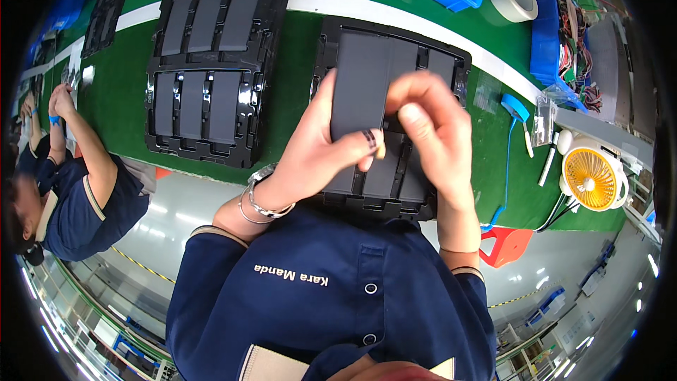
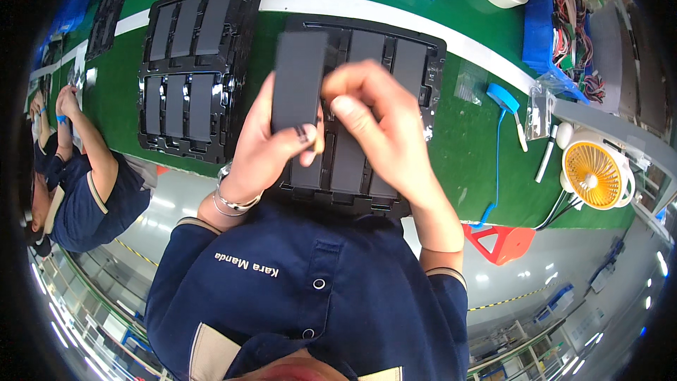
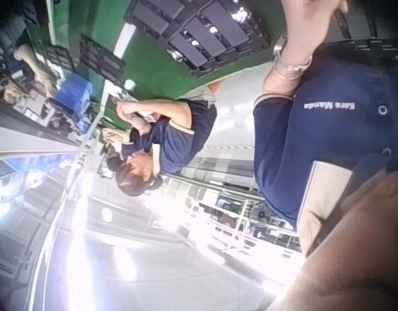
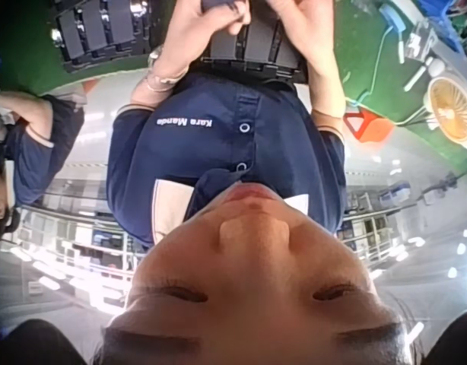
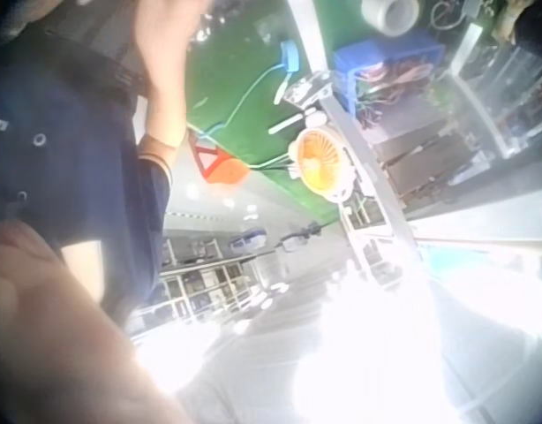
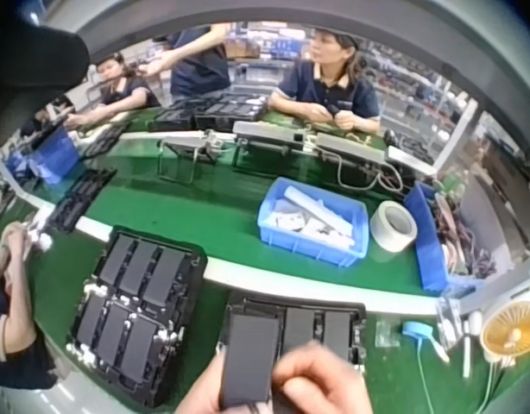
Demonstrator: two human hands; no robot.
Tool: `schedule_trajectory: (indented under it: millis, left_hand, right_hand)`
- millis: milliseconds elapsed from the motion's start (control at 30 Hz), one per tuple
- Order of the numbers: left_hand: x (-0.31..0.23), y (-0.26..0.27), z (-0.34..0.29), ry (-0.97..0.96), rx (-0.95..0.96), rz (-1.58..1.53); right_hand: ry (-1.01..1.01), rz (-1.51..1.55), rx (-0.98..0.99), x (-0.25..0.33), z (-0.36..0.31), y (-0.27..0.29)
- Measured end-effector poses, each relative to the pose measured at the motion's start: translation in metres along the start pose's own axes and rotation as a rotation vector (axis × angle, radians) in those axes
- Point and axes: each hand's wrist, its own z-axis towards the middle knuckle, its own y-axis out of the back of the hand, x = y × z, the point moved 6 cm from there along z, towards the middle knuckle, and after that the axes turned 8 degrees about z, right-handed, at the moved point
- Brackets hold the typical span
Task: Manual assembly of electronic components on a factory production line.
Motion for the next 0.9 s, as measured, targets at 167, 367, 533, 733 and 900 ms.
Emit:
schedule_trajectory:
  millis: [167, 367, 533, 733, 900]
  left_hand:
    - [0.018, -0.026, -0.008, 0.433, 0.453, -0.687]
    - [0.026, -0.036, -0.011, 0.585, 0.605, -0.967]
    - [0.031, -0.027, -0.007, 0.519, 0.474, -0.856]
    - [0.006, 0.027, 0.004, 0.112, -0.115, 0.285]
    - [0.0, 0.032, 0.015, -0.114, -0.175, 1.168]
  right_hand:
    - [0.141, -0.079, -0.037, 0.003, 0.015, 0.012]
    - [-0.036, -0.178, -0.126, -0.002, 0.011, 0.018]
    - [0.022, -0.223, -0.169, -0.002, 0.014, 0.027]
    - [0.223, -1.037, 0.134, 0.004, 0.024, 0.028]
    - [0.377, -1.224, 0.243, 0.002, 0.022, 0.009]
